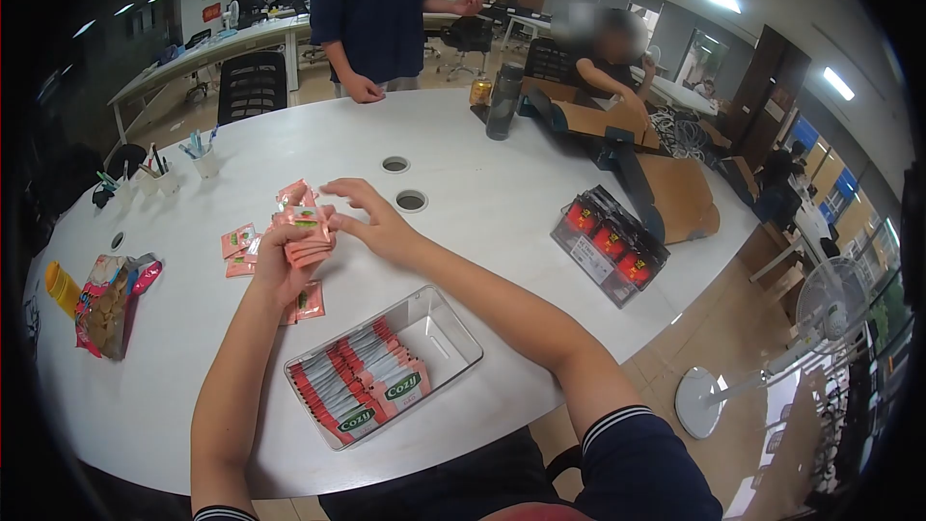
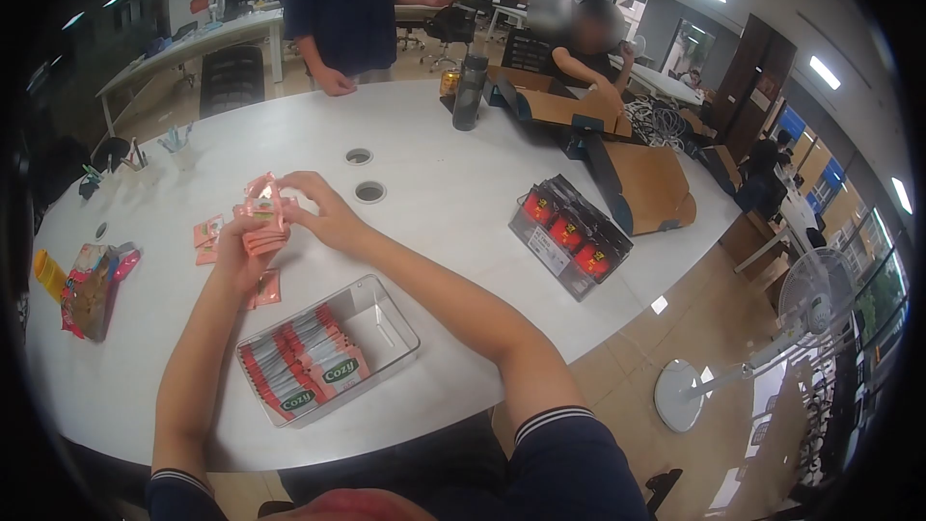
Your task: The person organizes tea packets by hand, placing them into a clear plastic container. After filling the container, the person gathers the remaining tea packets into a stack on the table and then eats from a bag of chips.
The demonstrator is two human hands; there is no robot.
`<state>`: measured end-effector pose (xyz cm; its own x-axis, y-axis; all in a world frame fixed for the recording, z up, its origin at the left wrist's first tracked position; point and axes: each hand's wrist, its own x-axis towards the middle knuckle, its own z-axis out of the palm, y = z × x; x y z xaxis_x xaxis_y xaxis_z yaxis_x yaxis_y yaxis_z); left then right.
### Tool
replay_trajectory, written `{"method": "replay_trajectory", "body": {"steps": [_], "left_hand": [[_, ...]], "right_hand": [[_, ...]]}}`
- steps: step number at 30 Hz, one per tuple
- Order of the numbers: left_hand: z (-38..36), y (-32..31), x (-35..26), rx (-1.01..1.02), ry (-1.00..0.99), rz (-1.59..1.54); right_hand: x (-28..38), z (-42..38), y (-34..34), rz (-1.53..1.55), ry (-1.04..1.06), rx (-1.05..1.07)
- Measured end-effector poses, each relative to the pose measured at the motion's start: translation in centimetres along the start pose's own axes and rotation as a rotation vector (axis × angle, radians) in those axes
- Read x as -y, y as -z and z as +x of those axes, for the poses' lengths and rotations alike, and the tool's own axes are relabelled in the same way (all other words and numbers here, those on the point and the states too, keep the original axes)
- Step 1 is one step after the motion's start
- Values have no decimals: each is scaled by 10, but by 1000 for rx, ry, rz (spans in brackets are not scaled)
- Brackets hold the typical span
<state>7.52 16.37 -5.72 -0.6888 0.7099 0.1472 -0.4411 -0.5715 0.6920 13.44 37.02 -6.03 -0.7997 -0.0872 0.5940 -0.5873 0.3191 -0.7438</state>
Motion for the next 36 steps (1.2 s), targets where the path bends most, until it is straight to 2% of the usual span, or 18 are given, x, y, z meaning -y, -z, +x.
{"method": "replay_trajectory", "body": {"steps": [3, 5, 7, 8, 10, 13, 14, 16, 19, 21, 22, 25, 26, 29, 30, 31, 33, 36], "left_hand": [[6, 26, -11, -77, -128, 13], [18, 57, -19, -115, -221, -70], [19, 84, -34, -92, -186, -219], [25, 111, -40, -48, -145, -290], [25, 100, -34, -182, -183, -218], [17, 77, -30, -266, -216, -88], [18, 76, -28, -309, -210, -77], [16, 81, -27, -233, -226, -6], [17, 76, -22, -187, -229, 74], [13, 62, -25, -199, -230, 124], [12, 53, -21, -291, -249, 169], [12, 63, -25, -232, -89, 354], [11, 59, -21, -180, -101, 368], [-3, -3, -4, -175, -166, 370], [8, 9, 7, -240, -217, 353], [10, 41, 2, -85, -153, 397], [4, 27, -2, -127, -182, 459], [2, 30, -10, -34, -102, 368]], "right_hand": [[-10, -9, 1, -123, -36, 75], [-15, -19, -8, -280, 168, 236], [-7, -27, -14, -452, 371, 396], [1, -26, -15, -434, 401, 460], [12, -23, -19, -391, 452, 596], [-3, -18, -19, -394, 326, 628], [-8, -17, -19, -476, 379, 596], [-17, -19, -13, -654, 476, 518], [-17, -20, -5, -742, 480, 359], [-14, -23, -8, -621, 276, 112], [-12, -24, -10, -553, 178, -11], [-24, -16, -4, 95, -414, -89], [-35, -17, -3, 340, -505, -99], [-37, -20, 2, 568, -607, -221], [-42, -20, 4, 611, -598, -189], [-25, -19, -1, 637, -573, -234], [-17, -16, -7, 702, -578, -198], [-15, -15, -16, 693, -573, -137]]}}
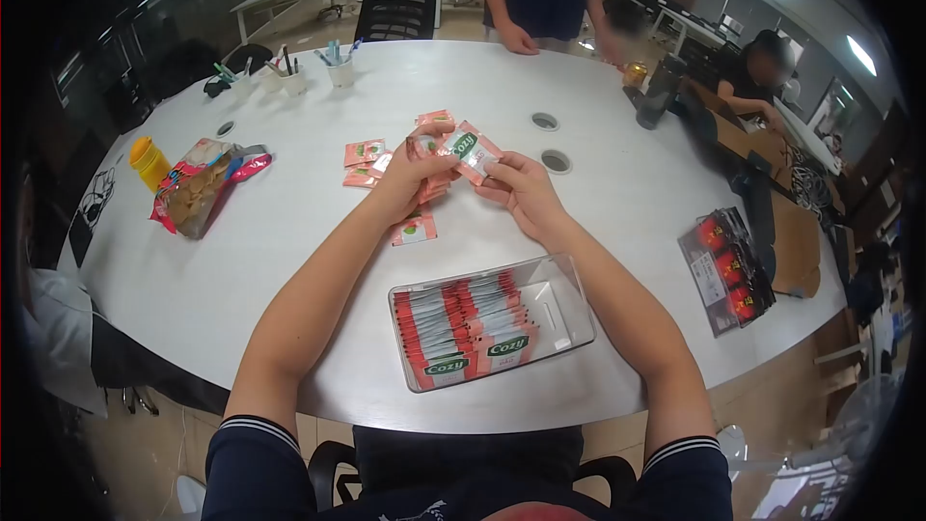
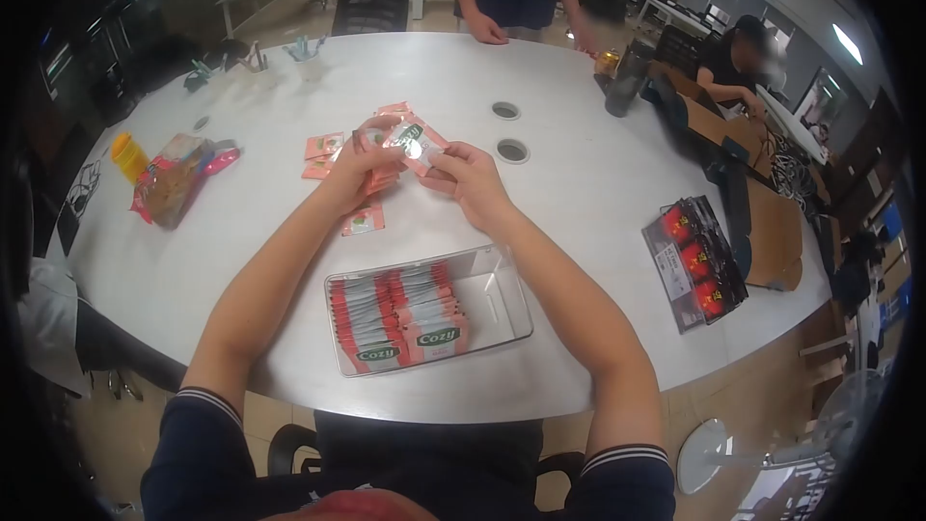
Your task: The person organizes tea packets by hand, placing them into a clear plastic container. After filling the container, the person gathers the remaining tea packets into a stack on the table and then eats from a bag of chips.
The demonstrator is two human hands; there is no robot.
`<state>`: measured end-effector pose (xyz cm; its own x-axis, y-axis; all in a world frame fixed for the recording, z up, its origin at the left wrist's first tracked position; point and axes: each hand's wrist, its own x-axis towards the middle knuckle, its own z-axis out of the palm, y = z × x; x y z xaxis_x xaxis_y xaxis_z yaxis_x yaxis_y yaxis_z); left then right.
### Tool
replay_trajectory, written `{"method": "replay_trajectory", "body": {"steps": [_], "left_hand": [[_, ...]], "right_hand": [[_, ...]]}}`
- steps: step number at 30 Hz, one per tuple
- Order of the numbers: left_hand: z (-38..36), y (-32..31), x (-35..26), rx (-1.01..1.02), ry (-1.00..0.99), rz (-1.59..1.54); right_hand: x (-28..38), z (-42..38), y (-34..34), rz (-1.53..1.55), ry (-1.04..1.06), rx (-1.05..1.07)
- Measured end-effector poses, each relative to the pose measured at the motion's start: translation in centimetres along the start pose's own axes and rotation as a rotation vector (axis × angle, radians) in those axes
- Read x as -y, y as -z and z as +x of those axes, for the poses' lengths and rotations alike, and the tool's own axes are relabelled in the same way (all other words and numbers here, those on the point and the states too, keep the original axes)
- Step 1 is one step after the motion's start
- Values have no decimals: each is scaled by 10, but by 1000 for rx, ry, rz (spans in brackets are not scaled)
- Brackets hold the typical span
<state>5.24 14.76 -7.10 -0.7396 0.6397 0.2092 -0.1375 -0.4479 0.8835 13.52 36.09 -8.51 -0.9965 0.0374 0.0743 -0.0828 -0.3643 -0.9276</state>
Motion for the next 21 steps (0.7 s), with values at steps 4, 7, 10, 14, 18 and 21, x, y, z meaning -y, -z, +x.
{"method": "replay_trajectory", "body": {"steps": [4, 7, 10, 14, 18, 21], "left_hand": [[0, -2, -1, -11, -14, -21], [7, -1, 7, 3, -96, -50], [2, -11, 5, 21, -66, -139], [-3, -16, 1, 90, 18, -200], [-1, -23, 3, 117, 31, -342], [-1, -11, -4, 19, -2, -441]], "right_hand": [[7, -8, -9, -80, -84, 34], [10, -11, -10, -162, -119, 94], [12, -13, -14, -99, -114, 55], [7, -3, 0, -60, -194, 184], [20, -8, -8, -162, -312, 259], [15, -10, -7, -540, -150, 181]]}}
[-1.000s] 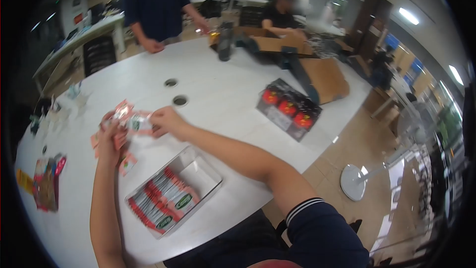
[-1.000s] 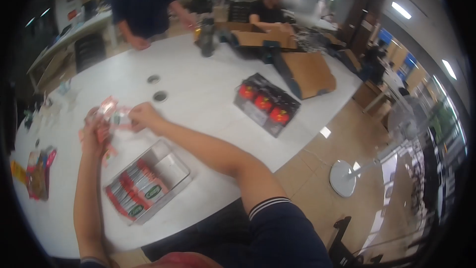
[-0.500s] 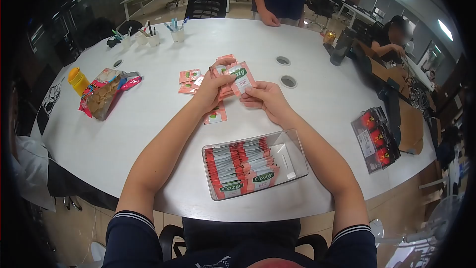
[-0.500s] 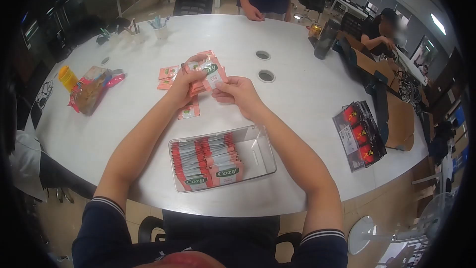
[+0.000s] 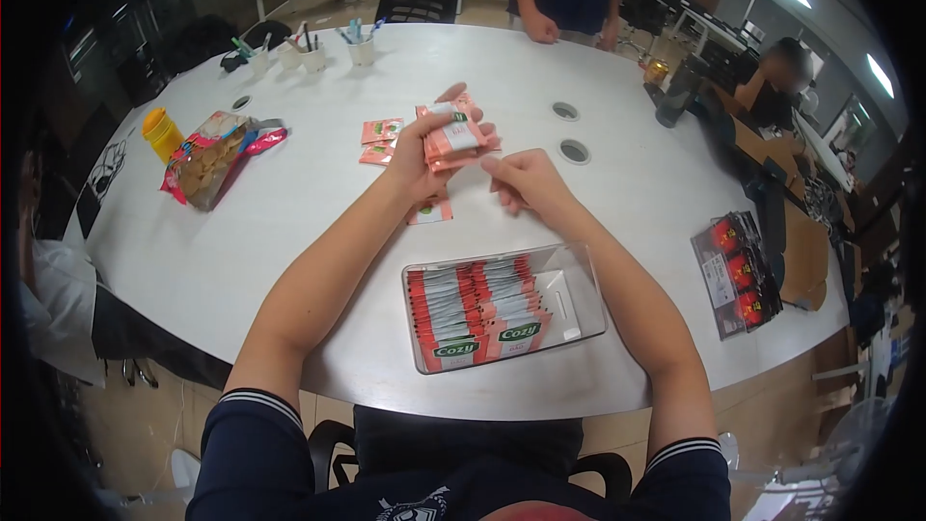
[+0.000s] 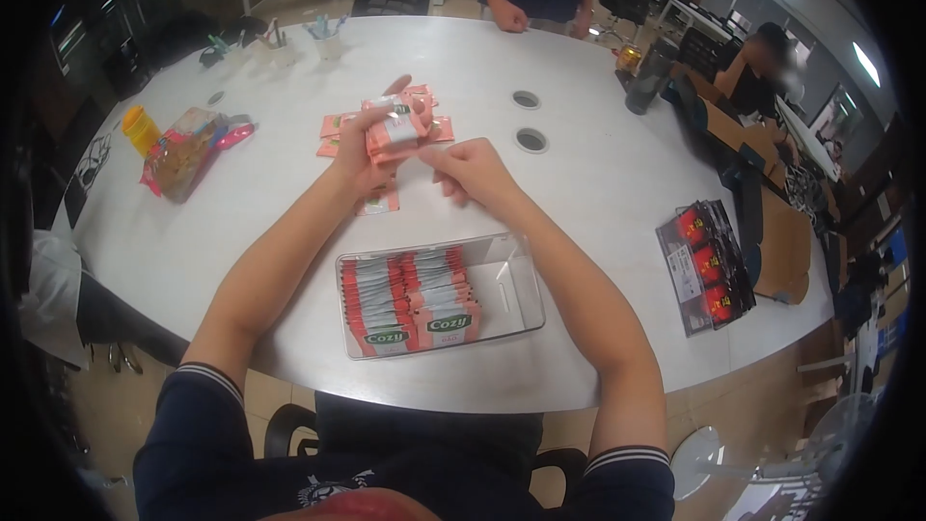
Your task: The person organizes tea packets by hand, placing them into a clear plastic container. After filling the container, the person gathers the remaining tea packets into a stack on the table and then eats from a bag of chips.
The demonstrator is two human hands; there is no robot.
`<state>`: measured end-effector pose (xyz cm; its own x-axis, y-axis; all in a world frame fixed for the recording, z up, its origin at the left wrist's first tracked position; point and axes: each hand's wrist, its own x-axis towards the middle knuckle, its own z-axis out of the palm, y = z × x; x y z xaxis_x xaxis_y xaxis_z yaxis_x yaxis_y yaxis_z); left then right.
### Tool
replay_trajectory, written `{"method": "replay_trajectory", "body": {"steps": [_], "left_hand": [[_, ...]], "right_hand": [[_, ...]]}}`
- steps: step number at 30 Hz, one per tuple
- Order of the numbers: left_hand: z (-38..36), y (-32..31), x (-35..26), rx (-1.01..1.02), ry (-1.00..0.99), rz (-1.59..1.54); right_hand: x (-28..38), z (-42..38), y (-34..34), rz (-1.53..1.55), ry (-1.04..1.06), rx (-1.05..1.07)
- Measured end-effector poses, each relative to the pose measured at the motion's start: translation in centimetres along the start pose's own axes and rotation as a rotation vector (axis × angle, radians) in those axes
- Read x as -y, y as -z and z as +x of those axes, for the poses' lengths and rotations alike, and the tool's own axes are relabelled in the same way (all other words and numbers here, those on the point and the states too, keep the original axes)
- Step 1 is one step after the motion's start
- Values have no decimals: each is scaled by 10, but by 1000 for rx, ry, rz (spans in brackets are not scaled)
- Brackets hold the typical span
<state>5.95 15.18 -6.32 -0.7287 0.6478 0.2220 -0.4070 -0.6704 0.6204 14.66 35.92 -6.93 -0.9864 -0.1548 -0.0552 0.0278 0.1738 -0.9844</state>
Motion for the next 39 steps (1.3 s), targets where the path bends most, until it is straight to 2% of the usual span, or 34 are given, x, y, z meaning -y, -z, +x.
{"method": "replay_trajectory", "body": {"steps": [2, 5, 8, 11, 14, 17, 19, 20, 22, 26, 29, 31, 32, 34, 39], "left_hand": [[1, 13, -13, 77, -39, -103], [-2, 12, -16, 43, -58, -38], [-1, 5, -7, -1, -11, 11], [3, 5, 2, 9, 66, 87], [1, 8, 12, 108, 96, 176], [2, 17, 9, 143, 166, 192], [6, 27, 9, 138, 247, 171], [4, 20, 10, 76, 220, 188], [-1, -1, 11, -45, 165, 222], [0, 3, 11, -4, 215, 143], [6, 18, 14, 11, 212, 144], [8, 25, 15, 52, 188, 165], [7, 22, 15, 5, 175, 183], [5, 14, 16, -88, 152, 222], [2, 6, 11, -124, 148, 169]], "right_hand": [[-3, 5, -6, -289, 200, -98], [-3, -5, -23, -625, 596, -257], [8, -5, -32, -663, 821, -488], [18, 0, -32, -743, 1216, -612], [16, -6, -24, -881, 1165, -544], [6, 3, -17, -577, 1026, -666], [6, 6, -13, -488, 943, -693], [6, 5, -12, -444, 900, -707], [5, 5, -14, -458, 901, -736], [9, 5, -15, -489, 979, -832], [14, -1, -20, -320, 851, -798], [6, 8, -18, 46, 654, -690], [4, 11, -17, 224, 550, -630], [-1, 11, -14, 282, 460, -537], [6, 5, -9, 306, 330, -438]]}}
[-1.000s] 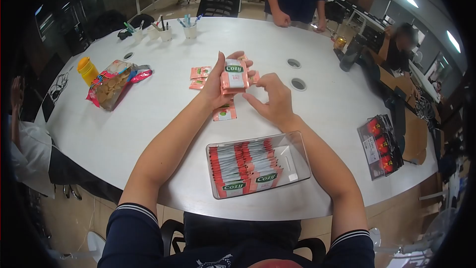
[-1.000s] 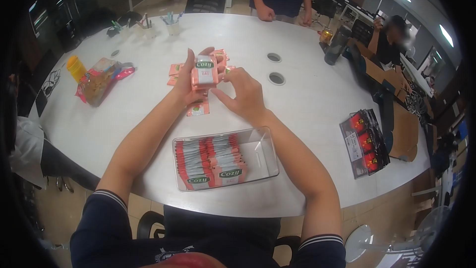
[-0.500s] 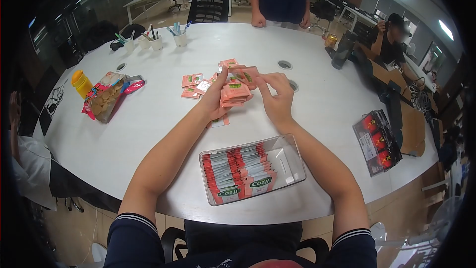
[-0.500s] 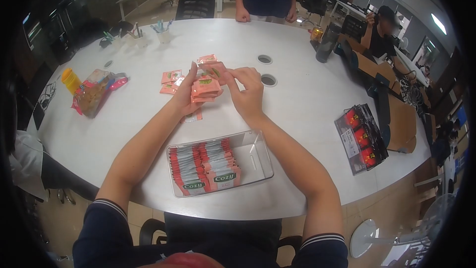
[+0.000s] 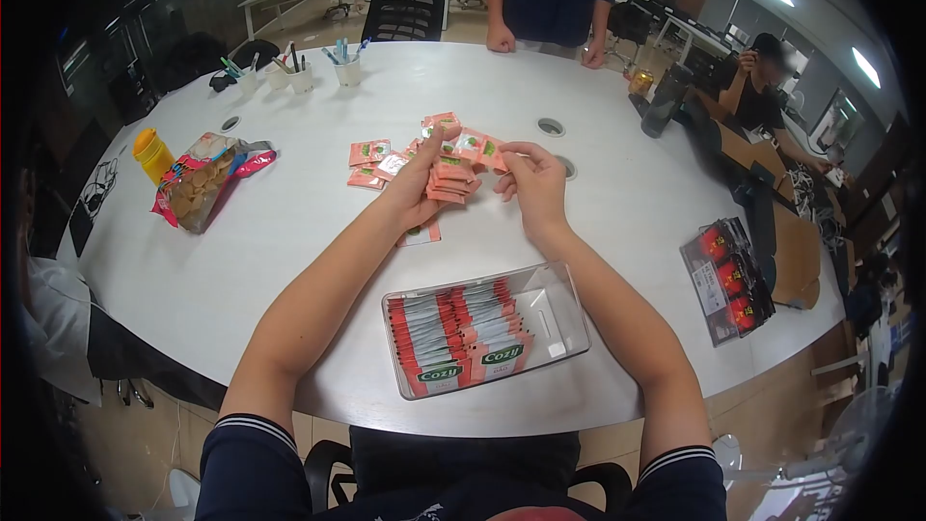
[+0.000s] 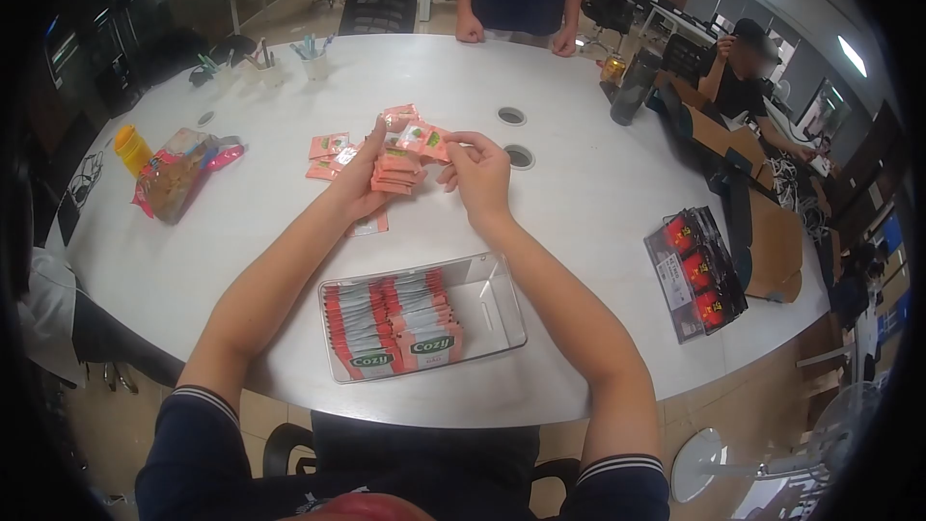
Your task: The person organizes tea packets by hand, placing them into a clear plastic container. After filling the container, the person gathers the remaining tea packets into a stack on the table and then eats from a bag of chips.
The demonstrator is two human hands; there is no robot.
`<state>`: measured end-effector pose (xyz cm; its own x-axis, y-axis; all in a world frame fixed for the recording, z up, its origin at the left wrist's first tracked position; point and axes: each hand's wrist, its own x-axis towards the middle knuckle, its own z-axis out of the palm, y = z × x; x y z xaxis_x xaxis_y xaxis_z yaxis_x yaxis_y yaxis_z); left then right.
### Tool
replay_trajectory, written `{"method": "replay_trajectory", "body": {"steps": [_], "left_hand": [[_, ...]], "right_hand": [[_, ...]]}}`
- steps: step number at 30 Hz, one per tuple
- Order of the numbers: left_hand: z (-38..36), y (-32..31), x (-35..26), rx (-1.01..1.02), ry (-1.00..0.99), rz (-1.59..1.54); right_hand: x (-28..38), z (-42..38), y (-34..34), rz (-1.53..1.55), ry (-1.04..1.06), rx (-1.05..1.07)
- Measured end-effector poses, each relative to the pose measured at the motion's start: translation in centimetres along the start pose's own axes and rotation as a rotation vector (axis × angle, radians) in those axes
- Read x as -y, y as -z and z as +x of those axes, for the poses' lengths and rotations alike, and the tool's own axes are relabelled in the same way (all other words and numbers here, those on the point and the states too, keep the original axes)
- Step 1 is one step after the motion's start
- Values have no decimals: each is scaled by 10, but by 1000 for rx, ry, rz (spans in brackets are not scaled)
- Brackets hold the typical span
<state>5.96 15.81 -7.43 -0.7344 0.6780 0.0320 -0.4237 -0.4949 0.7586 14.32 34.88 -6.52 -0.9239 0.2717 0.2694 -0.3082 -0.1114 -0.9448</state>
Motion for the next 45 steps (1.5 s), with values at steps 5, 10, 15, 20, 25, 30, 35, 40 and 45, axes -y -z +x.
{"method": "replay_trajectory", "body": {"steps": [5, 10, 15, 20, 25, 30, 35, 40, 45], "left_hand": [[11, 15, 4, 31, -31, -34], [5, -1, 4, 5, -80, -79], [3, 2, 4, 90, -33, 23], [-3, -4, 4, 122, -9, 58], [0, -6, 6, 103, -32, 75], [-4, -14, 1, 75, 3, 27], [0, -12, 5, 53, -9, -33], [8, 8, 3, 101, 117, -145], [4, -5, 5, 157, 28, -236]], "right_hand": [[6, -3, -5, -9, -14, 219], [13, -18, -8, -726, 370, 346], [11, -15, -14, -868, 771, 158], [3, -6, -2, -821, 623, 161], [-2, 3, 3, -594, 444, 182], [-4, 5, 6, -575, 404, 108], [2, -1, 3, -804, 716, 182], [8, -17, -9, -953, 830, 231], [1, -10, -6, -1078, 788, 195]]}}
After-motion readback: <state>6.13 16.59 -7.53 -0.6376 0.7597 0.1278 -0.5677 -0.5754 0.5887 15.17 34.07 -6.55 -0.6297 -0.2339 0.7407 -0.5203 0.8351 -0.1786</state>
